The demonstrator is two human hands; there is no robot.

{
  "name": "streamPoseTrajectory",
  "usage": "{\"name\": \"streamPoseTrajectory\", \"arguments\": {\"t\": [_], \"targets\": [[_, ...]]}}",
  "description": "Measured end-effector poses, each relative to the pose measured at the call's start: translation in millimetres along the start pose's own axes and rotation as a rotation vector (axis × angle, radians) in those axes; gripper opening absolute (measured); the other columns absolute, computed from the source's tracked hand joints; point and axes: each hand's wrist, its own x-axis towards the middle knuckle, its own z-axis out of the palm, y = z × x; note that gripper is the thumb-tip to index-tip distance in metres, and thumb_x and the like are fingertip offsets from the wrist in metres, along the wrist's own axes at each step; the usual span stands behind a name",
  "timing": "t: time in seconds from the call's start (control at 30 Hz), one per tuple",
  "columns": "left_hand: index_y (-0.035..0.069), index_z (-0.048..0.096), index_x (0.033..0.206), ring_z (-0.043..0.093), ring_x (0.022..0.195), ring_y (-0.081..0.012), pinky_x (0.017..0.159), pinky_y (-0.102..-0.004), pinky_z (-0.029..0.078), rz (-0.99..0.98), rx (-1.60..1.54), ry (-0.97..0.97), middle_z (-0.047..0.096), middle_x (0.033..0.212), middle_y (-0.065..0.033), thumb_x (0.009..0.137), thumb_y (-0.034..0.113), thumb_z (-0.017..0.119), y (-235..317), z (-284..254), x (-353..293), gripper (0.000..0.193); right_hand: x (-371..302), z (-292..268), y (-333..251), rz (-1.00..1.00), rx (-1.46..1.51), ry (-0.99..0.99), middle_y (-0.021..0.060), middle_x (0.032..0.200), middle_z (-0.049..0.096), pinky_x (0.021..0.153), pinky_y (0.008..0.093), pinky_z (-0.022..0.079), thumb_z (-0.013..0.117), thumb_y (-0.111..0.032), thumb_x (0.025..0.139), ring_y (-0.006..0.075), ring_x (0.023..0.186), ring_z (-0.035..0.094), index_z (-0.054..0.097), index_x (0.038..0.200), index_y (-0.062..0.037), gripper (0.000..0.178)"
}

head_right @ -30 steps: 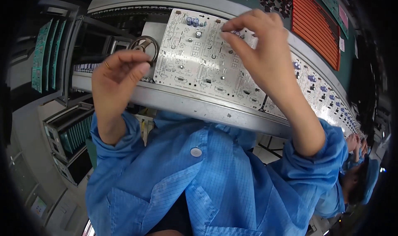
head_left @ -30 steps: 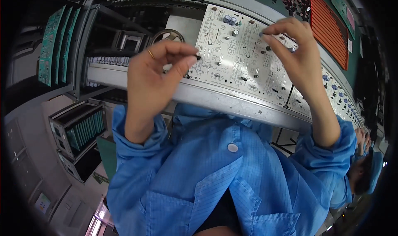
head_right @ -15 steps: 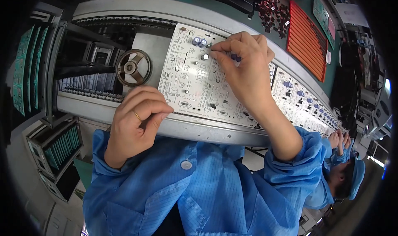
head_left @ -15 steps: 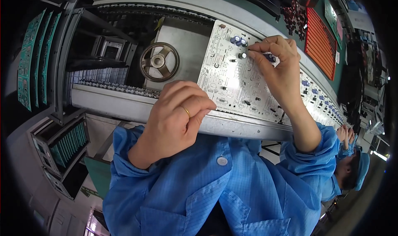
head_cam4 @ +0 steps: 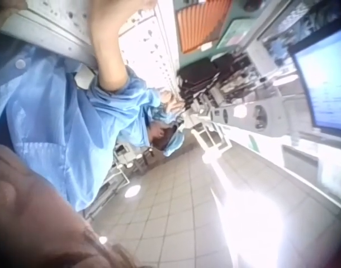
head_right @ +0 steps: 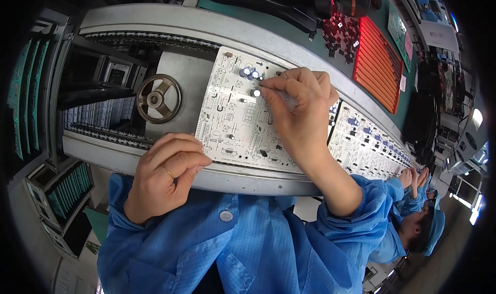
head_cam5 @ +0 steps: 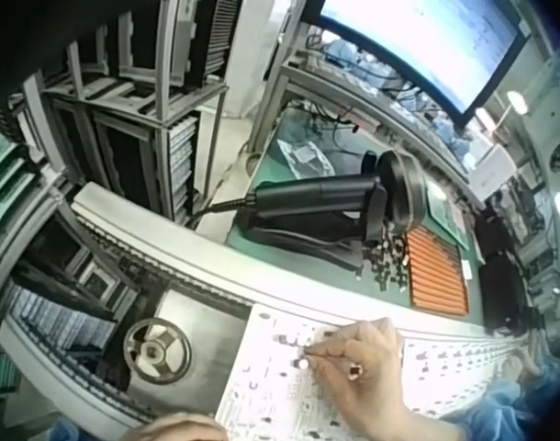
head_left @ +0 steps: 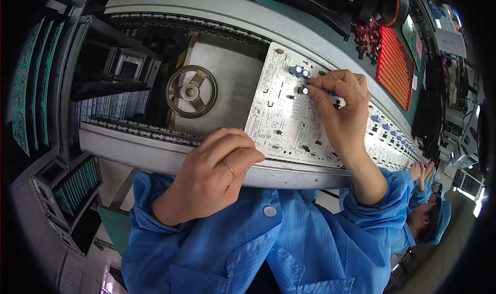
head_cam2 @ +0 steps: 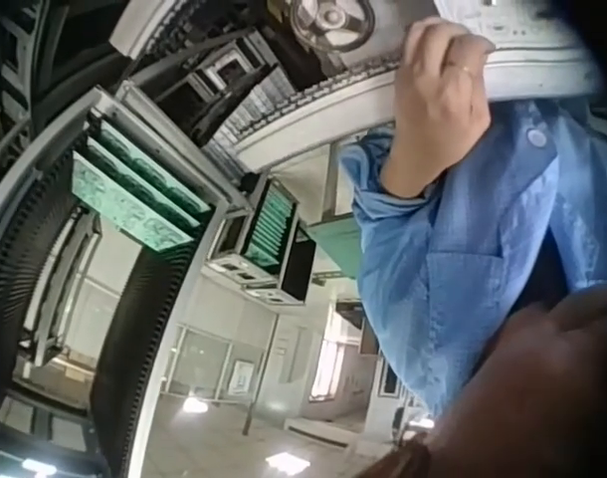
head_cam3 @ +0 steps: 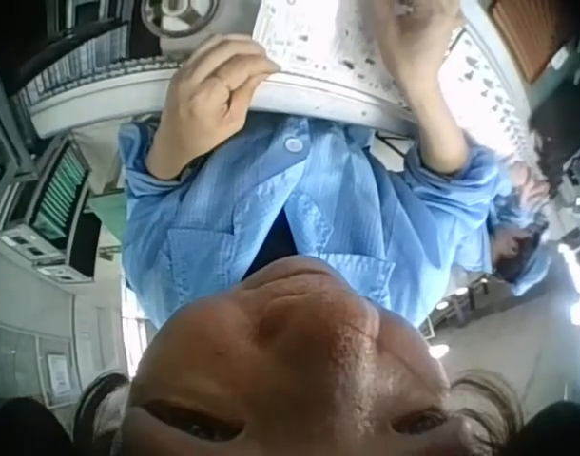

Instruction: Assembling electronic components onto printed circuit boards at a manual assembly station.

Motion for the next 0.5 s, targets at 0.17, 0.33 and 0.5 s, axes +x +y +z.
{"name": "streamPoseTrajectory", "arguments": {"t": [0.17, 0.33, 0.5], "targets": [[0.001, 0.069, 0.088, 0.066, 0.090, -0.0291, 0.075, -0.0373, 0.055, 0.005, -0.004, -0.013, 0.066, 0.090, -0.0105, 0.071, -0.008, 0.073, -1.7, 0.5, -0.4, 0.019, -3.0, -0.7, -2.7, 0.007, -0.075, 0.010, 0.0002, 0.089, 0.066, 0.087, 0.0341, 0.035, 0.079, -0.011, 0.077, 0.0192, 0.088, 0.051, 0.076, 0.090, -0.0101, 0.013], [0.001, 0.069, 0.088, 0.066, 0.091, -0.0291, 0.076, -0.0378, 0.055, 0.015, -0.001, -0.037, 0.066, 0.091, -0.0102, 0.070, -0.008, 0.073, -2.4, -0.5, -0.3, 0.020, -2.1, 0.1, -1.6, 0.029, -0.072, -0.010, 0.0001, 0.090, 0.066, 0.089, 0.0345, 0.034, 0.079, -0.011, 0.077, 0.0192, 0.090, 0.053, 0.076, 0.091, -0.0099, 0.014], [0.000, 0.069, 0.088, 0.066, 0.091, -0.0292, 0.077, -0.0380, 0.055, 0.030, 0.019, -0.076, 0.066, 0.091, -0.0104, 0.069, -0.007, 0.073, -2.6, -0.9, -0.5, 0.021, -0.3, -3.3, -0.5, 0.015, -0.068, -0.027, -0.0002, 0.090, 0.067, 0.090, 0.0351, 0.033, 0.079, -0.009, 0.076, 0.0189, 0.090, 0.054, 0.077, 0.091, -0.0096, 0.015]]}}
